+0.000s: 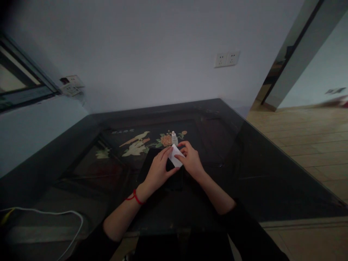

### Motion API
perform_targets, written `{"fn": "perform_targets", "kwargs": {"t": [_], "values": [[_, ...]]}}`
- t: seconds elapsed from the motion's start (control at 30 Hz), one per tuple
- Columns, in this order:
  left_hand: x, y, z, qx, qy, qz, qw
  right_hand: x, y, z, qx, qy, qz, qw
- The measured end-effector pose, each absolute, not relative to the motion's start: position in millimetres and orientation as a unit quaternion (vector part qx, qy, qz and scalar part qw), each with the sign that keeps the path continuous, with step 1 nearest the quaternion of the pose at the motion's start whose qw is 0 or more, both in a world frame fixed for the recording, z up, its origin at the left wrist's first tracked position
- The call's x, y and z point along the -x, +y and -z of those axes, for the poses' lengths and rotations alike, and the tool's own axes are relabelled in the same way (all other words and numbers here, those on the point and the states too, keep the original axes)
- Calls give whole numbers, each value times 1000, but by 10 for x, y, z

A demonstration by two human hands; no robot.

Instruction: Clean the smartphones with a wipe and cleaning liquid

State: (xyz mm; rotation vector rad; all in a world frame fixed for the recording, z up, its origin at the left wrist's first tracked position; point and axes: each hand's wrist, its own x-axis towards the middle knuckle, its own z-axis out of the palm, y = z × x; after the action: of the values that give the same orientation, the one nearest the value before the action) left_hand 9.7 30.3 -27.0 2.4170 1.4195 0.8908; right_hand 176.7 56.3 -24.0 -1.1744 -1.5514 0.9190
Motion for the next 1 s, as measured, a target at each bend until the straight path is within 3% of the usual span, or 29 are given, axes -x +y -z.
{"fn": "perform_targets", "kwargs": {"t": [0.27,0.5,0.8,1.0], "values": [[-77,359,298,-737,493,-406,221,-1619,468,282,413,-528,-532,517],[-145,336,339,-743,474,-412,232,-1537,424,306,421,-517,-493,559],[96,320,270,-769,607,-191,58,-1765,575,275,412,-430,-505,624],[137,293,321,-784,605,-132,51,-1843,635,288,432,-435,-500,612]]}}
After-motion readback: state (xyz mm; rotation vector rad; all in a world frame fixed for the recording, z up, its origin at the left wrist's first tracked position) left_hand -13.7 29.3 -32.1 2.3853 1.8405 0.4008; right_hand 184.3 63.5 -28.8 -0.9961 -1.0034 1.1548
